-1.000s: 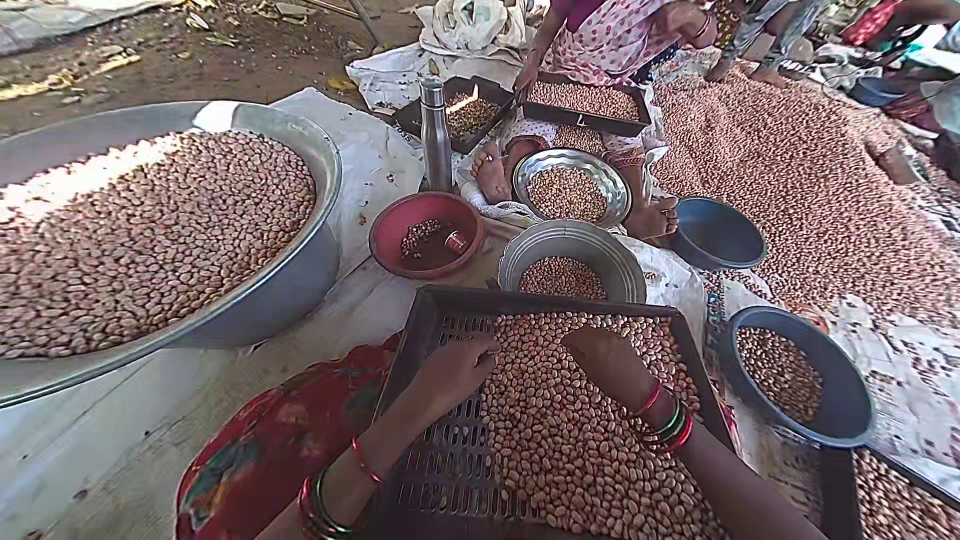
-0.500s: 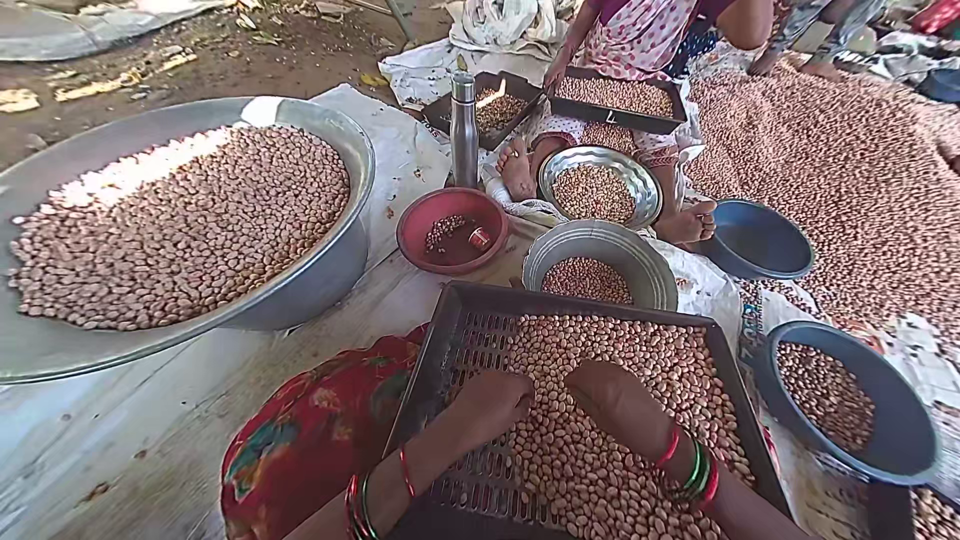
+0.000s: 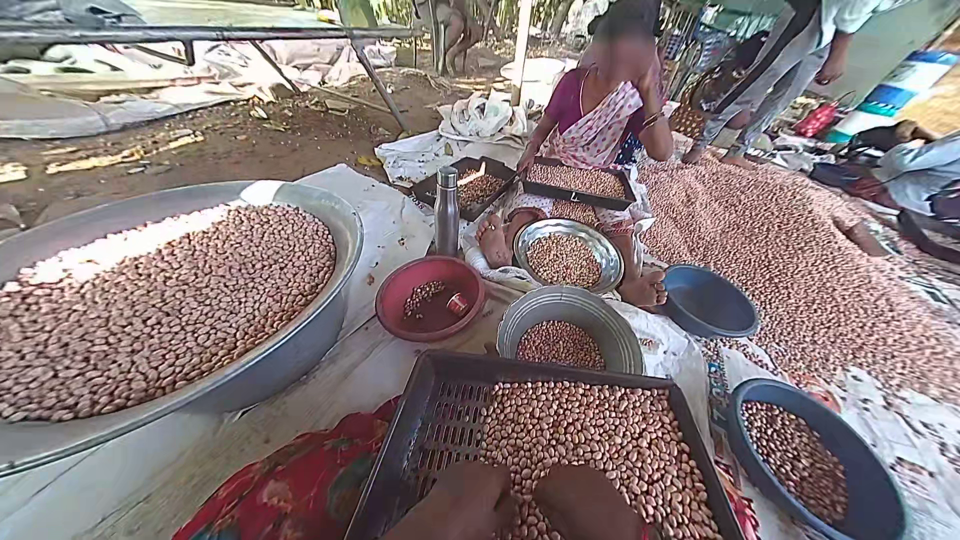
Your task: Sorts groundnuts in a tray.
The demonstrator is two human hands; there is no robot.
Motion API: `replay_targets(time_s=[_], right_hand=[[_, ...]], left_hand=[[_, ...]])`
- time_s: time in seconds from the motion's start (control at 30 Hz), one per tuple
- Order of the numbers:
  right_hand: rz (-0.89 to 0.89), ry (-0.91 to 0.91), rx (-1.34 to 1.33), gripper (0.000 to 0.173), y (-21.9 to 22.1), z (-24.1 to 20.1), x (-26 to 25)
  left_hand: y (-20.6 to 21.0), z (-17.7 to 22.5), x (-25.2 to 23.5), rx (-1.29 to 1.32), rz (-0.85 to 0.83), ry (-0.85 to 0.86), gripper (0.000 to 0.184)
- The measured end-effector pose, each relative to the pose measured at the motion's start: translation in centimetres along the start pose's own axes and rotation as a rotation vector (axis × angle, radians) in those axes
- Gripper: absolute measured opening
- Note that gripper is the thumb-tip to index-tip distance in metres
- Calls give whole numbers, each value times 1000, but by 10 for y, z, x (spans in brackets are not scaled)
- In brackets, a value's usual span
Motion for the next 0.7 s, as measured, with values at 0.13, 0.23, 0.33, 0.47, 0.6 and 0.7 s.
replay_targets(time_s=[0.13,0.23,0.33,0.47,0.6,0.7], right_hand=[[91,-48,-62,32,-1,4,0],[173,-36,-196,33,-6,6,3],[318,66,-748,39,-5,11,4],[303,337,-1521,45,8,9,4],[594,312,-1267,19,-18,40,32],[1097,445,-373,23,-71,106,92]], left_hand=[[-75,-28,10,324,560,-158,31],[-107,-30,17,446,744,-131,26],[-84,-5,20,431,564,76,27],[-40,30,15,461,404,236,40],[-47,21,17,550,590,208,33],[-54,-5,17,549,736,159,30]])
Point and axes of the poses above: each hand's wrist, its own x-axis away from the middle knuckle, its own y-axis out of the palm, z = x × y, the point moved 4 cm from there along -x, towards the middle knuckle, and after that the axes turned 9 degrees about z, right-handed, at the moved point
